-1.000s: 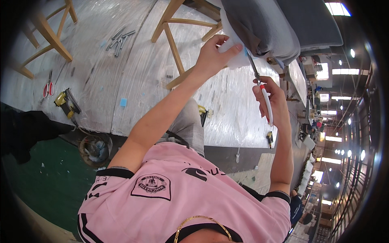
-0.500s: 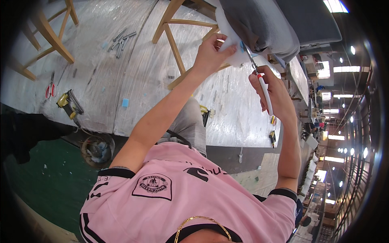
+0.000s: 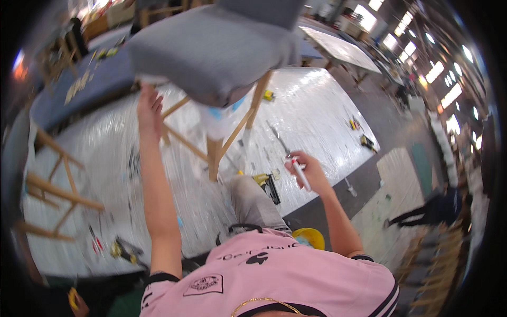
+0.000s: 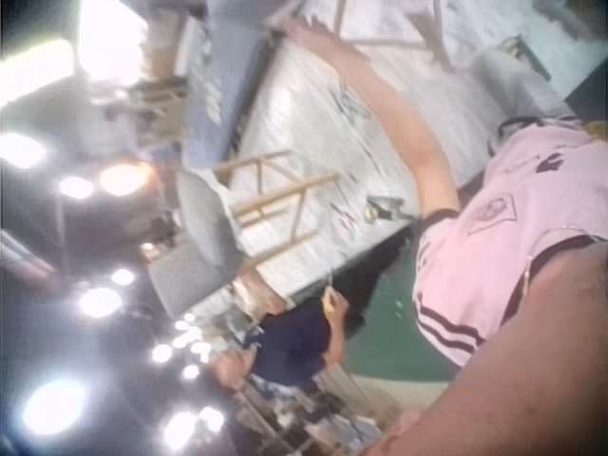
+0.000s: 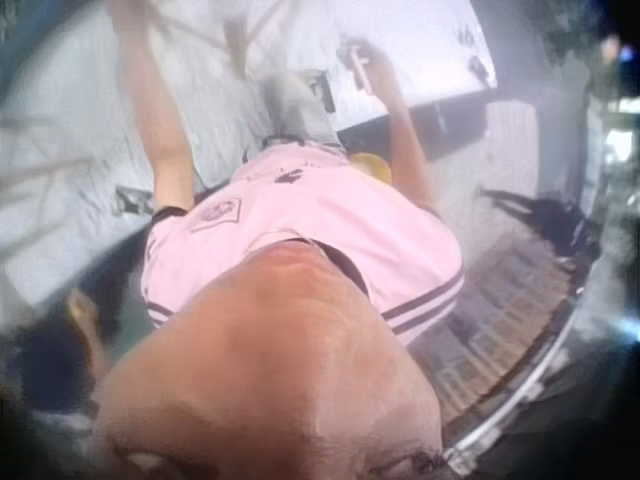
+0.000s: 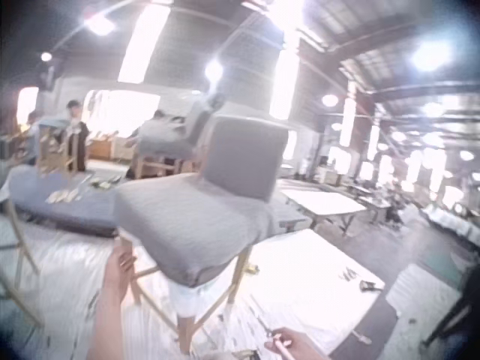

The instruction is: The person upholsters a wooden chair by pulling and smoothing gray fabric over the seat, trimming excess with scissors, and securing it with a staple gun. They repeatedly adjust the fabric, cut along edges, and staple the underside to complete the covering.

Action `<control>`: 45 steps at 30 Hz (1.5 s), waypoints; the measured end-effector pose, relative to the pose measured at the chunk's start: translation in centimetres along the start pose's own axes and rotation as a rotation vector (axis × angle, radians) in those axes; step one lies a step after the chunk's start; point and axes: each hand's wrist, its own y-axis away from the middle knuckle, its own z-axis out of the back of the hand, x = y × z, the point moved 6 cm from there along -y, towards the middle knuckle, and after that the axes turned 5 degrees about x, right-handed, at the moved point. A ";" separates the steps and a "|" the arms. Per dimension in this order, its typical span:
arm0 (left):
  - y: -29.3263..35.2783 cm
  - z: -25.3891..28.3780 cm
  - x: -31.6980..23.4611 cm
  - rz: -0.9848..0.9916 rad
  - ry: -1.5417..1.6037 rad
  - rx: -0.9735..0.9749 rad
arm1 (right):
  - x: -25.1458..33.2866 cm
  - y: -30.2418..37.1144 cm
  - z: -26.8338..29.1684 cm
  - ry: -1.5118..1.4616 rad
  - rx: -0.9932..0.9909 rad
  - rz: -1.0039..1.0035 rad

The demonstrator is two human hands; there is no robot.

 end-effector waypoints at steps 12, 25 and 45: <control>0.0 -12.4 -2.6 -0.084 0.384 0.203 | -11.9 7.2 -3.2 -0.411 -0.079 -0.196; 13.7 -23.5 1.9 -0.129 0.360 0.274 | -14.1 3.6 -2.1 -0.641 -0.261 -0.076; 14.4 -18.1 1.6 -0.271 0.212 0.219 | -17.2 3.7 -3.9 -0.746 -0.336 0.033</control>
